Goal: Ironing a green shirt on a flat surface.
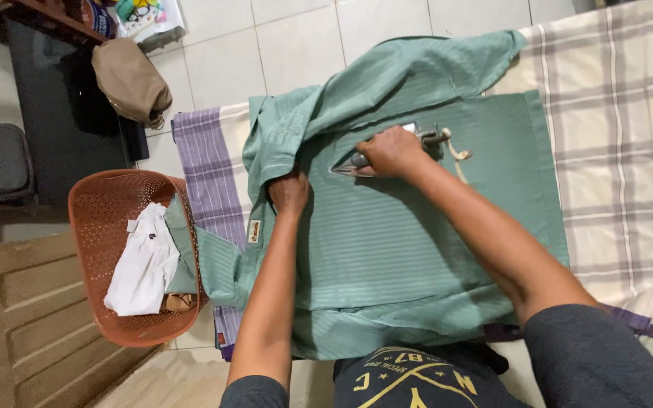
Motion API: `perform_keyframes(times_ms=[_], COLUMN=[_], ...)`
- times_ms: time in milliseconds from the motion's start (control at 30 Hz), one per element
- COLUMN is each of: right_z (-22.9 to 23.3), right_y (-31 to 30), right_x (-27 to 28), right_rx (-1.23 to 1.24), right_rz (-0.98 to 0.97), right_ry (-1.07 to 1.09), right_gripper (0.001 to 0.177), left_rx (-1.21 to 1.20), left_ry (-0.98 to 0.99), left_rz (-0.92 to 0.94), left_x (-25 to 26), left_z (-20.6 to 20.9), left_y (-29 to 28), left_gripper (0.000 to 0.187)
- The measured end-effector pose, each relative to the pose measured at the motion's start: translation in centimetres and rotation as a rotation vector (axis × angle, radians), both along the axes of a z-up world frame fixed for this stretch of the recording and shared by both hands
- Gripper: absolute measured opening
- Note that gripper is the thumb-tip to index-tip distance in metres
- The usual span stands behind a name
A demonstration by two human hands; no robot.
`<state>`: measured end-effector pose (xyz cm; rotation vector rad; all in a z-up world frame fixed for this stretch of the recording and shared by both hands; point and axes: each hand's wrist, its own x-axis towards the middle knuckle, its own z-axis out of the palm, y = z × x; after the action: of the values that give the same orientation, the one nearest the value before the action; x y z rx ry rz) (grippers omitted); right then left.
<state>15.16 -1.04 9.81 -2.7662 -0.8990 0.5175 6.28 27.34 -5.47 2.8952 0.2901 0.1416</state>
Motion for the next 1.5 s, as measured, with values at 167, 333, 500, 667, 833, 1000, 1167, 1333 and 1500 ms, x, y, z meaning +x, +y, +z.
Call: perform_keyframes(times_ms=[167, 333, 500, 667, 833, 1000, 1167, 1333, 1500], right_z=[-0.9, 0.2, -1.9, -0.3, -1.5, -3.1, -6.6, -8.4, -4.5], right_y=[2.6, 4.4, 6.6, 9.1, 13.0, 18.0, 21.1, 23.2, 24.2], right_x=[0.5, -1.3, -1.0, -3.1, -4.0, -4.6, -5.3, -5.1, -4.5], right_rx=[0.05, 0.01, 0.144, 0.103, 0.208, 0.132, 0.138, 0.413, 0.113], right_rz=[-0.165, 0.078, -0.203, 0.012, -0.148, -0.081, -0.06, -0.205, 0.1], right_ry=[-0.081, -0.012, -0.097, -0.075, -0.125, -0.075, -0.085, -0.202, -0.012], right_gripper=[0.058, 0.057, 0.058, 0.054, 0.056, 0.044, 0.031, 0.029, 0.042], left_rx=[-0.079, -0.051, -0.062, -0.069, -0.221, -0.421, -0.44, -0.715, -0.848], left_ry=[-0.067, 0.06, 0.025, 0.244, -0.11, -0.12, 0.022, -0.347, -0.14], left_rz=[0.027, -0.068, -0.05, -0.026, -0.229, -0.072, 0.032, -0.131, 0.641], left_x=[-0.9, -2.4, -3.2, -3.5, -3.0, -2.7, -4.5, -7.9, -13.2], left_z=[-0.6, -2.4, 1.1, -2.9, -11.9, -7.9, -7.3, 7.8, 8.6], left_y=[3.3, 8.2, 8.7, 10.7, 16.7, 15.3, 14.1, 8.5, 9.0], left_gripper=[0.035, 0.037, 0.04, 0.041, 0.044, 0.045, 0.038, 0.034, 0.042])
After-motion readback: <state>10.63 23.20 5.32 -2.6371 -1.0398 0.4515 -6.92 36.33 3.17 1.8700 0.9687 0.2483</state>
